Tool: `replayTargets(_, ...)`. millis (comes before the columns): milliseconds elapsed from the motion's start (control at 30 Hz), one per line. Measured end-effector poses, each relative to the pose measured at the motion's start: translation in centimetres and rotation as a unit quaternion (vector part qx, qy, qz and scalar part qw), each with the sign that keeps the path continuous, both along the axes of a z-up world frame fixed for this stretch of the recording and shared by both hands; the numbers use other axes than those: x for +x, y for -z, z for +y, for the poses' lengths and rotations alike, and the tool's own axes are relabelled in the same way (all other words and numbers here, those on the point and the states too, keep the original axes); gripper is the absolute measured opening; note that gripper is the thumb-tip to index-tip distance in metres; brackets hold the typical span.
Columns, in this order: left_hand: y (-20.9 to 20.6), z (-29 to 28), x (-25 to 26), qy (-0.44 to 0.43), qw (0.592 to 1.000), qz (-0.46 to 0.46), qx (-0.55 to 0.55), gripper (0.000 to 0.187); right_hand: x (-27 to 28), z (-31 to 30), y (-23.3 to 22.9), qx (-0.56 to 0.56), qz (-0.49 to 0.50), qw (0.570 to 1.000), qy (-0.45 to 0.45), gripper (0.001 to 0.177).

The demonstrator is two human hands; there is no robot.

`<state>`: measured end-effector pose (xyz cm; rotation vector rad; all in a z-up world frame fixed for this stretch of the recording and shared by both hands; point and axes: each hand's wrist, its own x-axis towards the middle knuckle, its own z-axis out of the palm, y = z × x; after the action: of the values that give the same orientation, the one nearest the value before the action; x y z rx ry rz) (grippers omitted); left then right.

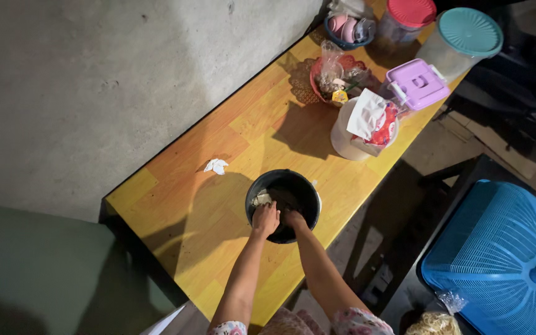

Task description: The person cleans a wooden table by repeatedly dipping a cloth into a bucket of water, wringing it, and wiping the surface. They move several containers and a basket aside to reach different areas, then return them after cleaning.

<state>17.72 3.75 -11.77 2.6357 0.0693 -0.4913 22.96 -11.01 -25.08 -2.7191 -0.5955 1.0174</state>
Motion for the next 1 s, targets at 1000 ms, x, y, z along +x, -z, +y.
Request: replayTargets(1000, -3.0, -0.3, 3.1, -0.396, 0.534, 0.338, -0.666, 0.07, -5.2, -1.8, -28.1, 0.537, 0.184, 0.749, 0.343, 0.046)
